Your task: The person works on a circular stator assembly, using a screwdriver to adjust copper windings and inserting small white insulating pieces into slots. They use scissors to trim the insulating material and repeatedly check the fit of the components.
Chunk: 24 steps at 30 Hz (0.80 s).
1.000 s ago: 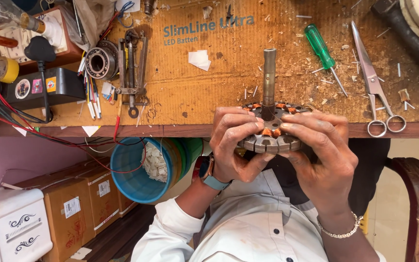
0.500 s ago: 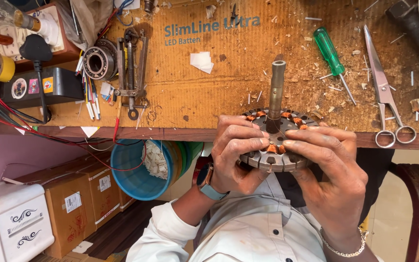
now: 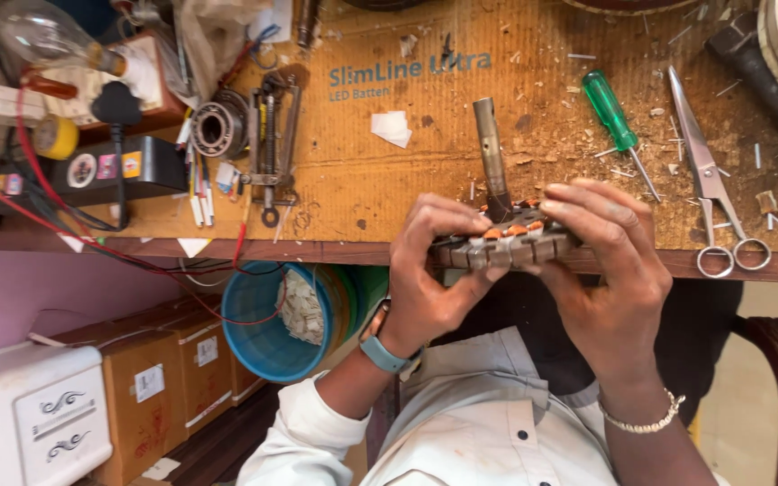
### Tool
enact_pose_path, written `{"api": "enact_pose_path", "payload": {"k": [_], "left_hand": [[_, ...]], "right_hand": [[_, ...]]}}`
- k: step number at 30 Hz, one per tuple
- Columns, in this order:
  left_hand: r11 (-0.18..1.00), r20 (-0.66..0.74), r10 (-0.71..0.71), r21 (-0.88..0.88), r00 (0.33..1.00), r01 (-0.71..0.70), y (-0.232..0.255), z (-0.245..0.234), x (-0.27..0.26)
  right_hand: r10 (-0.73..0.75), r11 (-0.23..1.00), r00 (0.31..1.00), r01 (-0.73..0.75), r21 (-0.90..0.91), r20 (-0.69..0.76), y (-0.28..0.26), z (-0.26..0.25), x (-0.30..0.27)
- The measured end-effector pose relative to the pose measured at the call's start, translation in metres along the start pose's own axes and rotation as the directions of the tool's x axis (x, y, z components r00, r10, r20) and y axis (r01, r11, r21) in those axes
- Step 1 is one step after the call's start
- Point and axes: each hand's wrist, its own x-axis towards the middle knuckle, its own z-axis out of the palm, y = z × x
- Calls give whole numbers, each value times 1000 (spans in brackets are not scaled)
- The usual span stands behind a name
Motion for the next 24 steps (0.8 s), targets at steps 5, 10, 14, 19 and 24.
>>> {"api": "enact_pose_path", "payload": {"k": [5, 10, 14, 19, 24], "left_hand": [[979, 115, 176, 81, 978, -185, -1, -18, 14], [997, 122, 67, -39, 990, -63, 0, -26, 16], [981, 140, -44, -183, 989, 70, 5, -27, 13], [998, 194, -54, -13, 980, 57, 19, -23, 16], [986, 224, -122, 141, 967, 91, 24, -19, 17]], "right_hand": [[-89, 996, 996, 89, -25, 0, 4, 11, 4], [-142, 987, 989, 138, -81, -42, 0, 19, 5], [-131, 991, 989, 133, 26, -61, 3, 23, 0], [-159, 985, 983, 165, 58, -94, 11, 22, -5], [-133, 986, 985, 143, 91, -113, 22, 22, -12]]}}
